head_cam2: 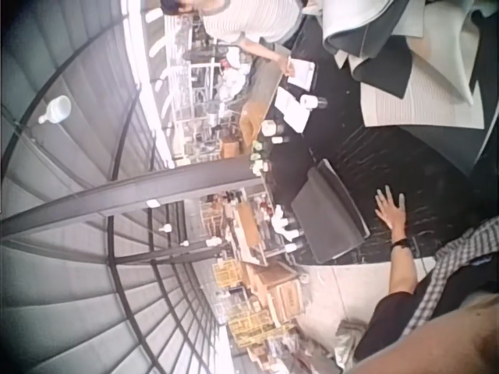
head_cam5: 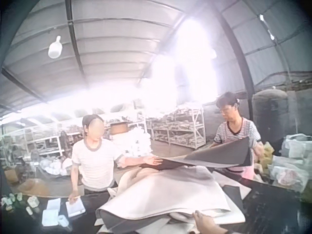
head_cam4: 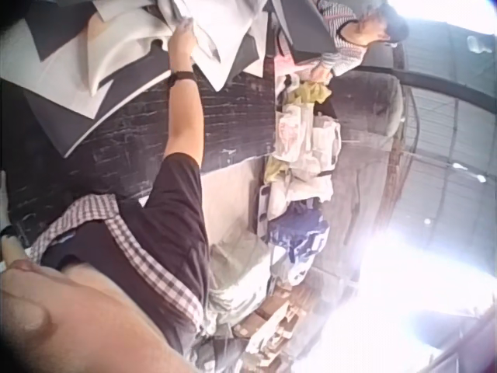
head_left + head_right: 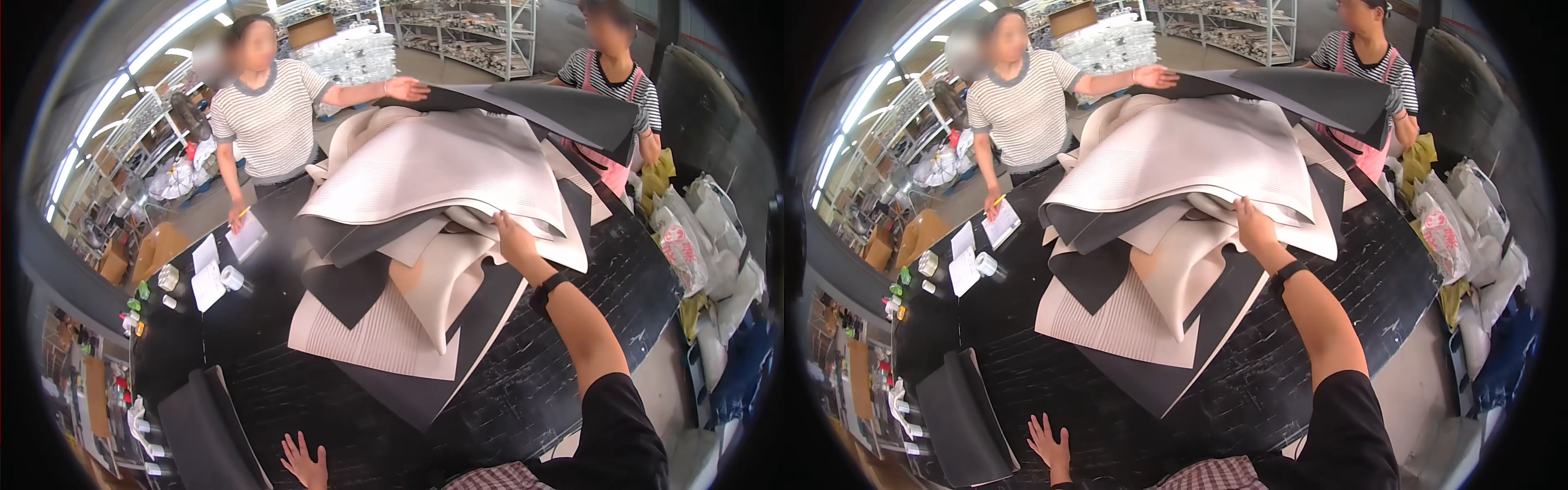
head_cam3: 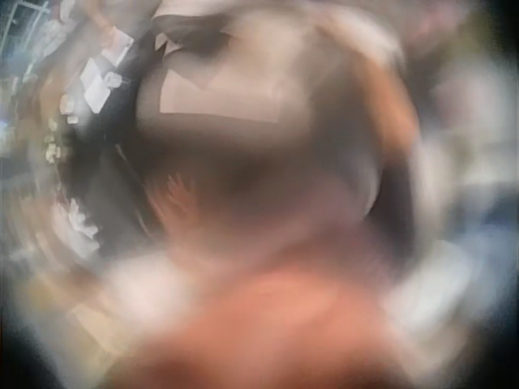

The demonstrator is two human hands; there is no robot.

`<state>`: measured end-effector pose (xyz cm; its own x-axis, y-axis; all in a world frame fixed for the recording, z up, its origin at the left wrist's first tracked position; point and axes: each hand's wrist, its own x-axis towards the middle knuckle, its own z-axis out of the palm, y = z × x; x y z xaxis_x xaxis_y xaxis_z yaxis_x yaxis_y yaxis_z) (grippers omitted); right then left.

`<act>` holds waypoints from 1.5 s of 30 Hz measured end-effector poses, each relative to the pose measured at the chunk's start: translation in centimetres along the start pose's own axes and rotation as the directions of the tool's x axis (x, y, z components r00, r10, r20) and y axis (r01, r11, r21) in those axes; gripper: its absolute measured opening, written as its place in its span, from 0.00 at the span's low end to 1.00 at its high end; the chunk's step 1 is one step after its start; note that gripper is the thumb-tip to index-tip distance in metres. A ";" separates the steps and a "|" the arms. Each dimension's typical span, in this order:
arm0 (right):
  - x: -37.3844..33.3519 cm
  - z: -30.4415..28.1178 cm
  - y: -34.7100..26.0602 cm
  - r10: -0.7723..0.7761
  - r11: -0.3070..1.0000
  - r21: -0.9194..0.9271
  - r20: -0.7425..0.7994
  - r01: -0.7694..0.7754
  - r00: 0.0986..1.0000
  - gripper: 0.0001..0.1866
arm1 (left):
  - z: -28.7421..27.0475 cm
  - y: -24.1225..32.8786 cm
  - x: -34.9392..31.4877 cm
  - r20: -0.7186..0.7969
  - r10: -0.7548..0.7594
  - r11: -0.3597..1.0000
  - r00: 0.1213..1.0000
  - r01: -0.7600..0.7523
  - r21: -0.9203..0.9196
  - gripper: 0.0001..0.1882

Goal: The person sorts and stacks large sheets of material by hand on a worktable, picking individual sheets from a pile and laying them flat to align them.

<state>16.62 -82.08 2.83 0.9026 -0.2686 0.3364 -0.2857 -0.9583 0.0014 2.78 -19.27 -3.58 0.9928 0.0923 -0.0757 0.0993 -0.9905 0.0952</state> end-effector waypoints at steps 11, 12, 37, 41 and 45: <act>-20.3 -1.2 -2.5 0.001 0.989 0.141 0.284 -0.042 0.959 0.26 | 0.5 0.4 -0.3 -0.022 -0.057 0.998 0.998 0.057 0.015 0.29; -22.2 -1.9 -3.3 -0.018 0.990 0.138 0.297 -0.024 0.955 0.25 | 0.4 0.5 -0.4 -0.017 -0.047 0.999 0.999 0.047 0.014 0.29; -29.1 -9.5 -10.9 0.024 0.777 0.507 0.568 -0.372 0.823 0.44 | 1.7 -0.6 -0.4 -0.095 0.003 0.998 0.995 0.003 0.066 0.27; -25.1 -11.7 -1.8 0.518 0.741 0.432 0.121 -0.514 0.847 0.45 | 1.8 0.1 0.3 -0.124 0.018 0.998 0.992 -0.011 0.055 0.26; -24.7 -13.4 1.4 0.451 0.799 0.350 0.191 -0.490 0.872 0.30 | 1.4 -0.3 0.3 -0.119 0.008 1.000 0.993 -0.005 0.027 0.26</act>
<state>-10.35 -75.51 7.12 0.7197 -0.6849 0.1141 -0.5576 -0.6680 -0.4928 2.95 -19.07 -5.05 0.9945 0.0954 0.0432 0.0923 -0.9934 0.0686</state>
